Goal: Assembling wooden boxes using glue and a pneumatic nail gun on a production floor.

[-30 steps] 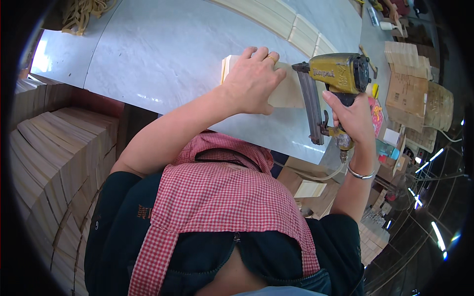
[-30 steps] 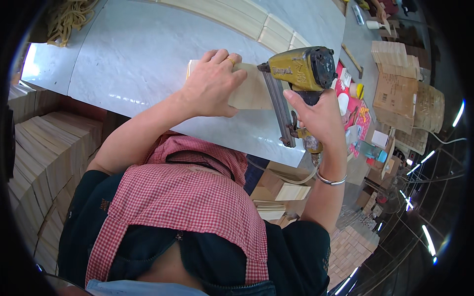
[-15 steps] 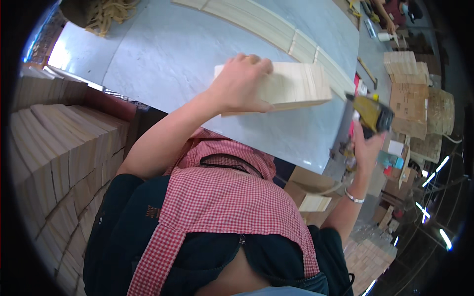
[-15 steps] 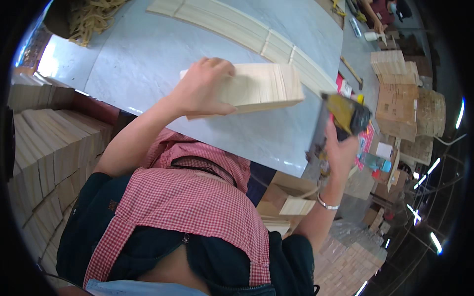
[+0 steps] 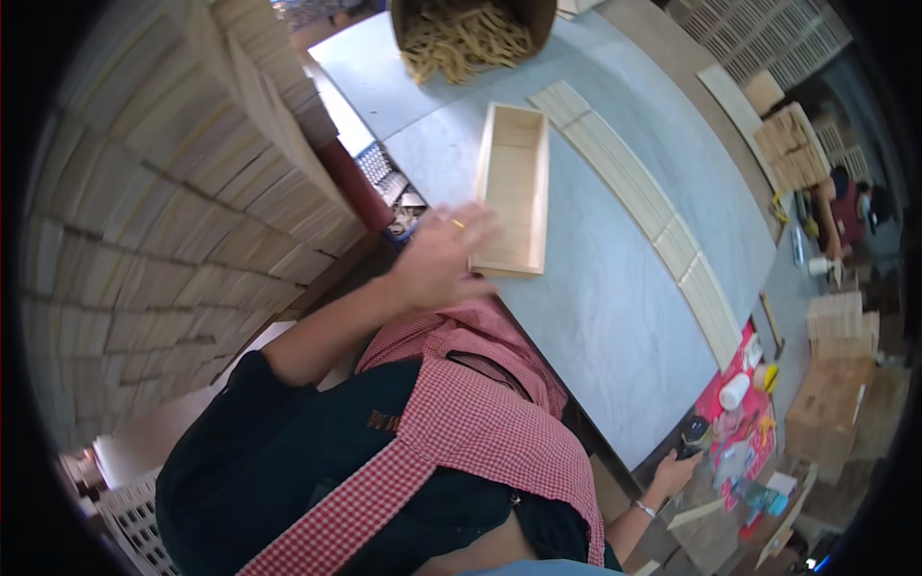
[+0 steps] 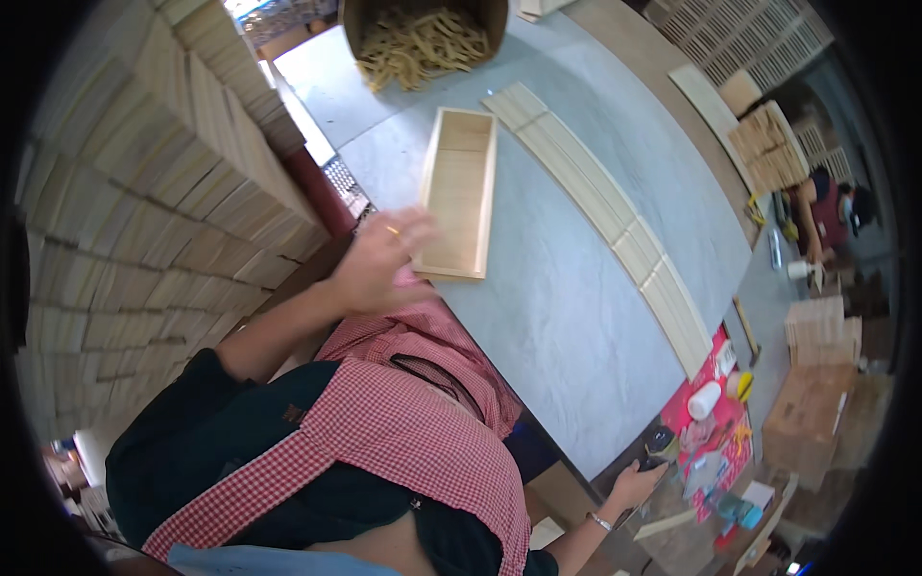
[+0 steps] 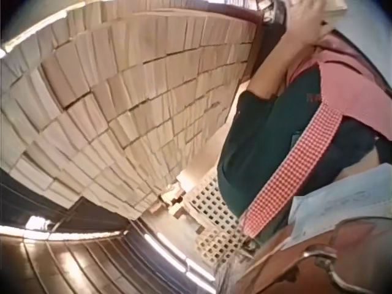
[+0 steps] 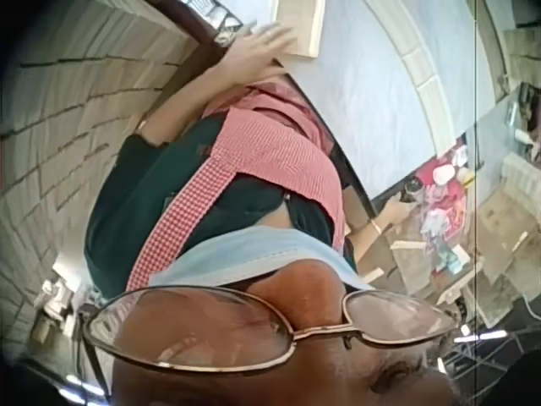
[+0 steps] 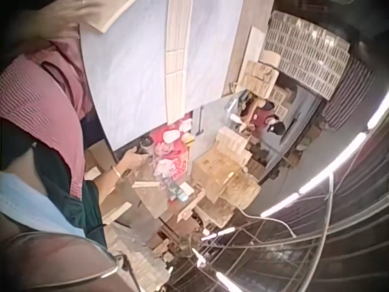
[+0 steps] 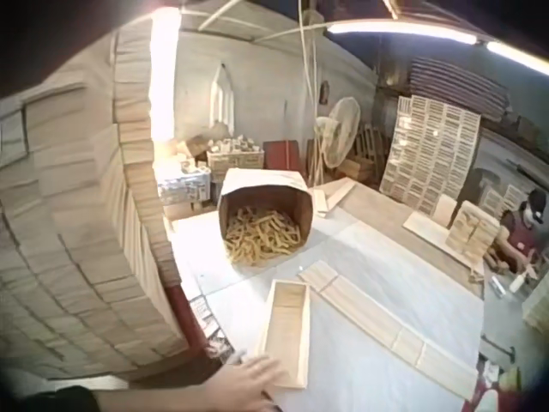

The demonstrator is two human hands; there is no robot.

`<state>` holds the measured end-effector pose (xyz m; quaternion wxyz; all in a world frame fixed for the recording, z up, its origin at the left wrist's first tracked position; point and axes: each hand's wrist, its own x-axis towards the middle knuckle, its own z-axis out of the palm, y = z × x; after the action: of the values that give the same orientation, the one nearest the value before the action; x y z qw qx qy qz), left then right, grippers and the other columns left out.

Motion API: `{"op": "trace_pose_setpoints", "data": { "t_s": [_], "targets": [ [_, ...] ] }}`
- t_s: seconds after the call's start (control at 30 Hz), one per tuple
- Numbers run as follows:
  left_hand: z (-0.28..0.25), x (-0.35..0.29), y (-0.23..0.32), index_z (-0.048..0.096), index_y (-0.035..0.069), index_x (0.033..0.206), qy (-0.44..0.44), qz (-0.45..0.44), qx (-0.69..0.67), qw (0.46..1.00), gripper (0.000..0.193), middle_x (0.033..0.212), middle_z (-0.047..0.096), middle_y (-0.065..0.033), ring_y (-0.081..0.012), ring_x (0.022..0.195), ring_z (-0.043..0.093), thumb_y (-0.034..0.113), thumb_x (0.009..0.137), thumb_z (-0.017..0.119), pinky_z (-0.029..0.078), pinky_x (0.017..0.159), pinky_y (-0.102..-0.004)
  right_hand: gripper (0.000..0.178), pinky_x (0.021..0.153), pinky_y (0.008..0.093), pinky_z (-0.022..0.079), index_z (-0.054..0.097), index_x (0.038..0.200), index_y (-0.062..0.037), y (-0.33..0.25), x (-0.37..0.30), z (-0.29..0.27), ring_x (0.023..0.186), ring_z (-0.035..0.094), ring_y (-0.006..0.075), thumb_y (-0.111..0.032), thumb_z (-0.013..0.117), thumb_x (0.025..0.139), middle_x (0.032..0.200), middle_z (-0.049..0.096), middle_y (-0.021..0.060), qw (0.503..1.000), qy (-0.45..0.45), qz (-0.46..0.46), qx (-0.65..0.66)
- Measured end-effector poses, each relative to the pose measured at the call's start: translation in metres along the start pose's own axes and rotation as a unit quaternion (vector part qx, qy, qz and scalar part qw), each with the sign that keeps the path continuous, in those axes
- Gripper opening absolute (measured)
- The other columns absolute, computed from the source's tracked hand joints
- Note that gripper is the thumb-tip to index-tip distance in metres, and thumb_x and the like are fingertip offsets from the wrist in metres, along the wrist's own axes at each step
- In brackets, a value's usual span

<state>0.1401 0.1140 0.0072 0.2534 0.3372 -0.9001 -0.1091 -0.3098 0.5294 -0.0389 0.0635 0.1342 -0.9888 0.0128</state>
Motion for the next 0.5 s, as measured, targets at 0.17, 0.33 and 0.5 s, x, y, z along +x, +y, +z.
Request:
{"op": "trace_pose_setpoints", "data": {
  "t_s": [0.17, 0.33, 0.5],
  "targets": [
    [0.024, 0.003, 0.028, 0.06, 0.011, 0.111, -0.117, -0.009, 0.126, 0.985, 0.03, 0.098, 0.071, -0.0075, -0.0278, 0.104, 0.063, 0.013, 0.081, 0.068, 0.039, 0.104, -0.0526, 0.051, 0.088, 0.0455, 0.053, 0.063, 0.118, 0.0059, 0.019, 0.028, 0.037, 0.093, 0.064, 0.0453, -0.037, 0.067, 0.091, 0.111, 0.067, 0.0262, 0.982, 0.162, -0.098, 0.002],
    [-0.049, 0.013, 0.05, 0.06, 0.01, 0.106, 0.056, 0.006, 0.064, 0.996, 0.029, 0.1, 0.065, -0.0066, -0.0232, 0.096, 0.062, 0.007, 0.079, 0.069, 0.046, 0.094, -0.0391, 0.045, 0.104, 0.0536, 0.04, 0.057, 0.119, 0.0085, -0.032, -0.005, -0.032, 0.1, 0.057, 0.0436, -0.02, 0.068, 0.087, 0.113, 0.059, 0.0319, 0.968, 0.17, -0.062, 0.175],
    [-0.197, -0.021, 0.093, 0.063, 0.006, 0.114, 0.405, 0.106, 0.183, 0.889, 0.049, 0.098, 0.061, -0.0065, -0.0267, 0.089, 0.057, -0.005, 0.067, 0.069, 0.049, 0.084, -0.0386, 0.042, 0.097, 0.0539, 0.045, 0.058, 0.117, 0.009, -0.105, 0.021, -0.008, 0.098, 0.057, 0.0478, -0.014, 0.07, 0.084, 0.107, 0.06, 0.031, 0.866, 0.281, -0.232, 0.342]
  ]
}}
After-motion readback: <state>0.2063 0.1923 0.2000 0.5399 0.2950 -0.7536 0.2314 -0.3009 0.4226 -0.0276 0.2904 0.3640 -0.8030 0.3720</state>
